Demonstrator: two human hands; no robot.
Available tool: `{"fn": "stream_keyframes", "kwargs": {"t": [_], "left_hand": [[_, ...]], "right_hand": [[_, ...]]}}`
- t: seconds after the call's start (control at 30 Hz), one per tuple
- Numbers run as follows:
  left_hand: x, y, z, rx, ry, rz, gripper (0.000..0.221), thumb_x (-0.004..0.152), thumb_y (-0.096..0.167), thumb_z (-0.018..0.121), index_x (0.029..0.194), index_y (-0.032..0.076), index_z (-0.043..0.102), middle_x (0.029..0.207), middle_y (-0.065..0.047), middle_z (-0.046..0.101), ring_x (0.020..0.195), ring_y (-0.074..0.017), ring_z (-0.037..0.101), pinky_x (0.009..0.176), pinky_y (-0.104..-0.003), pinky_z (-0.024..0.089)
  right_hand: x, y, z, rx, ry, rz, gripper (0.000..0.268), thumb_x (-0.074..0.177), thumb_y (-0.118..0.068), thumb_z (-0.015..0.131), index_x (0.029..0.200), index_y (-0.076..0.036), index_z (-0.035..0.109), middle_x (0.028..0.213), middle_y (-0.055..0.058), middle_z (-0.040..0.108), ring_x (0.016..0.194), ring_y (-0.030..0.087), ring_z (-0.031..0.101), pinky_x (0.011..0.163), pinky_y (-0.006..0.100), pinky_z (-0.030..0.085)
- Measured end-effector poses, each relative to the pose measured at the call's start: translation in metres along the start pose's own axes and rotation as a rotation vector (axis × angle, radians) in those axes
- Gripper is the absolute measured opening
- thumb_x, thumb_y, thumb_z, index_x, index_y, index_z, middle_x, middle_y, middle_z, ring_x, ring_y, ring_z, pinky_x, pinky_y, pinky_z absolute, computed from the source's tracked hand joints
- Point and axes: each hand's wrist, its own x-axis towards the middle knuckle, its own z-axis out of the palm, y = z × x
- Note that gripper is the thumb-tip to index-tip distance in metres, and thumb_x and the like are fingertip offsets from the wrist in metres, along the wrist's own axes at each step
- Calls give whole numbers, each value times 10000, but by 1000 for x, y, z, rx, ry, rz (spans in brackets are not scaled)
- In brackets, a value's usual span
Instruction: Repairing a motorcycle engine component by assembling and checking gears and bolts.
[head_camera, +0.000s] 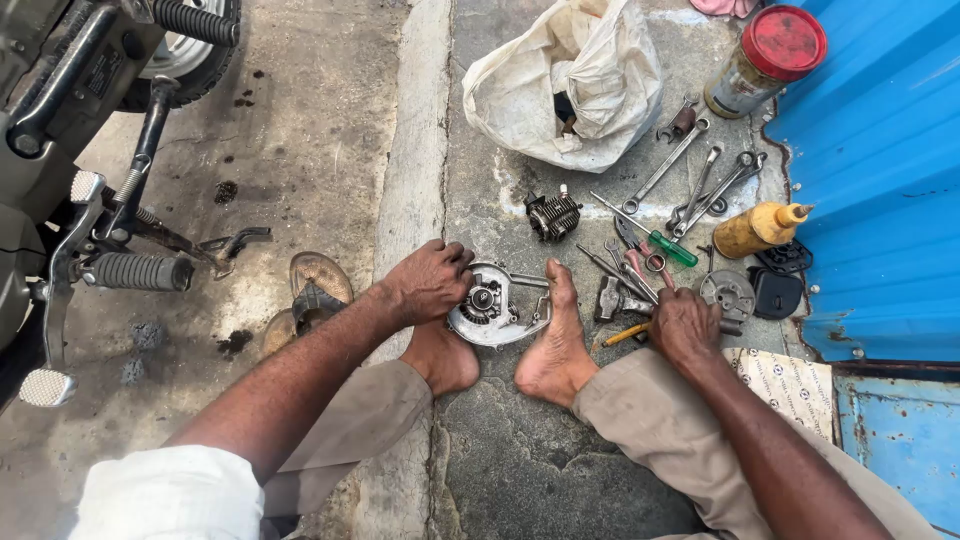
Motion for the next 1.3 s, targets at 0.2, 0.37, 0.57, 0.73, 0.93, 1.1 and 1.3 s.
{"fn": "stream_keyframes", "kwargs": {"t": [0.2,0.37,0.57,0.73,0.93,1.1,1.3], "left_hand": [[18,56,20,-295,-315,-595,269,956,279,590,856,61,709,812,-126,706,1018,-265,593,930,-455,369],[22,92,20,-426,-86,-910,311,940,302,618,897,12,724,1219,-238,587,1389,-337,407,912,-471,359],[-23,79,19,-743,167,-943,914,865,152,686,1674,8,287,1456,-226,461,1203,-423,468,1002,-598,400],[-26,68,58,-638,257,-791,722,785,91,761,1470,113,533,1601,-231,344,1429,-469,313,1064,-663,323],[4,65,109,-803,433,-791,319,789,89,783,1096,171,809,1669,-119,300,1563,-423,130,1139,-685,208],[-1,59,147,-873,488,-678,183,796,116,814,973,163,815,1686,-72,260,1558,-435,100,1192,-667,173],[-2,74,124,-936,512,-788,171,830,243,832,997,203,828,1647,32,367,1554,-382,178,1226,-599,210]], "right_hand": [[-16,-113,-74,500,360,-337,239,1001,-198,638,1128,-6,704,896,138,632,732,232,592,664,443,531],[-4,-216,-75,1012,1,-201,286,981,-252,678,1056,15,746,1059,325,665,787,223,693,718,413,588],[0,-258,-114,937,-382,51,397,966,-338,676,1015,46,761,781,195,737,691,249,692,663,450,556],[22,-265,-102,796,-448,4,414,937,-388,704,970,20,768,761,162,719,663,222,707,641,421,577],[43,-260,-106,367,-406,-366,278,923,-206,690,883,53,783,709,178,721,604,234,700,644,404,622],[51,-256,-148,-212,-21,-1192,253,868,-223,717,950,15,736,856,180,687,716,263,710,572,425,629],[56,-229,-130,-96,467,-1177,315,822,-255,687,1036,-34,751,896,107,711,801,225,712,682,383,618]]}}
